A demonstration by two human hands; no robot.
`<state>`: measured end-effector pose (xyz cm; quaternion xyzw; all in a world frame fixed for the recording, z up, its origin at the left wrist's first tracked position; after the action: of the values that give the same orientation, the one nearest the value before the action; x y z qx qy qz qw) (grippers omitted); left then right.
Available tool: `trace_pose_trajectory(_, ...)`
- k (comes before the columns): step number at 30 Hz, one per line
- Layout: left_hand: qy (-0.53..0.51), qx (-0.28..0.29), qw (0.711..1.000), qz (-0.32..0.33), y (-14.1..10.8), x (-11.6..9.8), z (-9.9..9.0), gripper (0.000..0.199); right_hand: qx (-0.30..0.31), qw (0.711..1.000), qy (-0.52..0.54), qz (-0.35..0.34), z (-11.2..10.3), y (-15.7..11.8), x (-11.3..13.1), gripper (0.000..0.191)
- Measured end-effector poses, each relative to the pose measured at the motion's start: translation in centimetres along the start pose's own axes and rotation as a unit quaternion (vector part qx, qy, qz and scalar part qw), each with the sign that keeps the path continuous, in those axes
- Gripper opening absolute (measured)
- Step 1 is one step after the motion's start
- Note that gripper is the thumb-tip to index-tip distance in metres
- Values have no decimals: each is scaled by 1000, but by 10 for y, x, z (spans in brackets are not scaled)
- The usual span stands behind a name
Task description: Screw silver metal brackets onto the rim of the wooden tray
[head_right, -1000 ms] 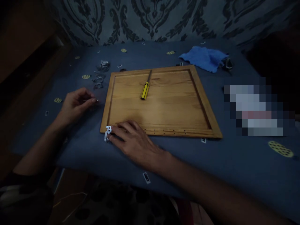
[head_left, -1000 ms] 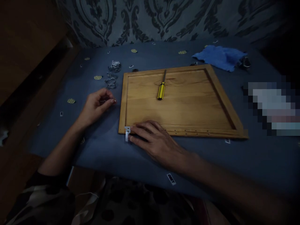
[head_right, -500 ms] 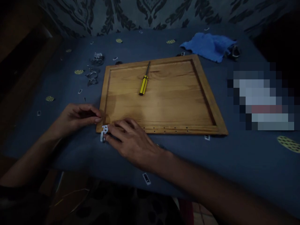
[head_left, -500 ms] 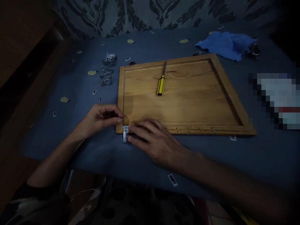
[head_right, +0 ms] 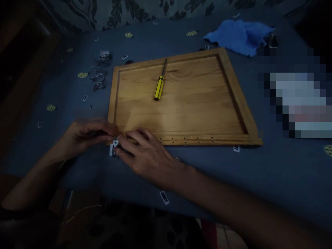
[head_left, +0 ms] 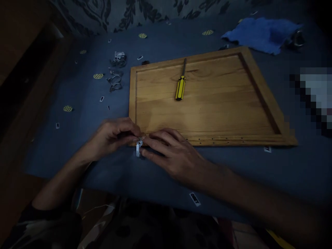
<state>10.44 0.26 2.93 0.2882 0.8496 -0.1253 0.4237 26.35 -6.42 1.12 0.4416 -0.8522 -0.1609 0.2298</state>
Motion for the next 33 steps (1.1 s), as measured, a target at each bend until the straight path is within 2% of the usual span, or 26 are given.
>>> trace_pose_trajectory(11, 0, 11, 1000, 29, -1, -5, -1, 15, -3, 1000, -23, -3, 0, 1, 1, 27)
trace_pose_trajectory(18, -6, 12, 1000, 26, 0, -6, 1, 12, 1, 999, -43, -1, 0, 1, 1, 28)
trace_pose_trajectory(29, 21, 15, 993, 113, -2, -3, 2, 10, -17, 999, -27, -6, -2, 2, 1, 24)
trace_pose_trajectory(33, 35, 24, 993, 109, -3, -4, 2, 15, -17, 999, -36, -7, -1, 2, 1, 24)
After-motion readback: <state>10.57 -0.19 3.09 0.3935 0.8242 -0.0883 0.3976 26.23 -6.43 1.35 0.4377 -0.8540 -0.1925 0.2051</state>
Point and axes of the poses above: each hand's wrist, its own y-axis towards the middle knuckle, its own z-axis out of the palm, x = y × z, the point moved 6 cm from there along y, towards the middle knuckle, and after that the axes turned 5 degrees about z, right-handed, at the moved point
